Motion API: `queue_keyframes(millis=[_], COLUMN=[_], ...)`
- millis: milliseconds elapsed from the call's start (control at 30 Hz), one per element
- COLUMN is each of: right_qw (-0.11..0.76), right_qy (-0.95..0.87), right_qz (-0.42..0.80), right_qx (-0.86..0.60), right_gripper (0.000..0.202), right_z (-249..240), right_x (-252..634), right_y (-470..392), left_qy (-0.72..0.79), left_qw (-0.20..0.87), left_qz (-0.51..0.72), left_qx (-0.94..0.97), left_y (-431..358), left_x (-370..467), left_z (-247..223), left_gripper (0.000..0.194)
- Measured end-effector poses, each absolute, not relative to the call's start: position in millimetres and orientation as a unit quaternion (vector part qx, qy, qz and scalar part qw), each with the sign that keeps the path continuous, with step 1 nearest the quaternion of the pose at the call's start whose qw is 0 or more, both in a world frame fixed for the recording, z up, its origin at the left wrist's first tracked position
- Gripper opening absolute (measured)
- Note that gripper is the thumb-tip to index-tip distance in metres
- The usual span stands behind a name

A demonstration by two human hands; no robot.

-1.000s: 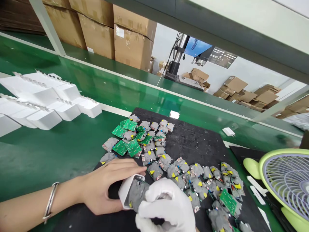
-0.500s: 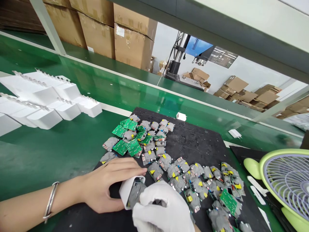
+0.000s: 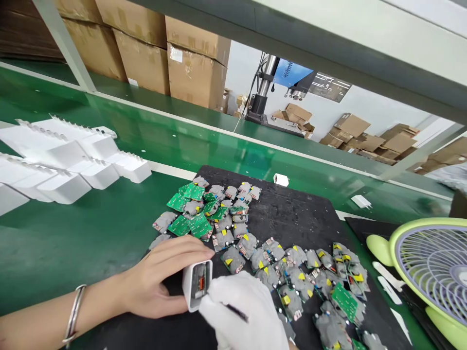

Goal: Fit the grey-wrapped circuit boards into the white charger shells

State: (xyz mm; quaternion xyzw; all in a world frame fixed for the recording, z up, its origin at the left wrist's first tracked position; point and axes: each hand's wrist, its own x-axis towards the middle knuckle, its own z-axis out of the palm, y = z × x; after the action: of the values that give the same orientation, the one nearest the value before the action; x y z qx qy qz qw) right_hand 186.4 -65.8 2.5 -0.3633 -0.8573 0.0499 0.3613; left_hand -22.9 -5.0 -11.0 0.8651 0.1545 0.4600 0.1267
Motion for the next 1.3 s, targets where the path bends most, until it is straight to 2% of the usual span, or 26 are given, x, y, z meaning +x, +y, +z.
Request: queue_keyframes(millis=[67,167,367,633,733,933,1300], right_qw=[0.364,0.388,0.441,0.373,0.363,0.363,0.377], right_qy=[-0.865,-0.857,-0.798,-0.865,-0.874,-0.873,-0.845], right_qz=[0.042,0.041,0.07,0.094,0.096,0.096,0.075], right_qx=[-0.343,-0.338,-0.405,-0.322,-0.31,-0.311,-0.371], right_gripper=[0.01,0.013,0.02,0.026,0.024,0.024,0.02], right_z=[7.6,14.6,10.2,8.8,8.9,3.1,-20.5], right_x=[179.8,171.5,176.5,183.2,184.2,187.6,175.3], right_y=[-62.3,-59.3,-63.8,-76.3,-75.4,-69.9,-66.4], left_qy=[0.181,0.206,0.228,0.177,0.144,0.149,0.173], left_qw=[0.09,0.042,0.057,0.112,0.09,0.031,0.007], left_qz=[0.47,0.495,0.501,0.507,0.502,0.467,0.448], left_qx=[0.859,0.843,0.833,0.836,0.848,0.871,0.877], left_y=[-6.4,-7.3,-4.8,-1.8,-1.5,-3.0,-4.3], left_x=[-22.8,-22.7,-22.2,-23.9,-24.2,-26.2,-26.2], left_z=[-12.2,-14.1,-14.2,-21.6,-20.2,-17.3,-21.4], left_gripper=[0.056,0.057,0.057,0.053,0.049,0.021,0.017])
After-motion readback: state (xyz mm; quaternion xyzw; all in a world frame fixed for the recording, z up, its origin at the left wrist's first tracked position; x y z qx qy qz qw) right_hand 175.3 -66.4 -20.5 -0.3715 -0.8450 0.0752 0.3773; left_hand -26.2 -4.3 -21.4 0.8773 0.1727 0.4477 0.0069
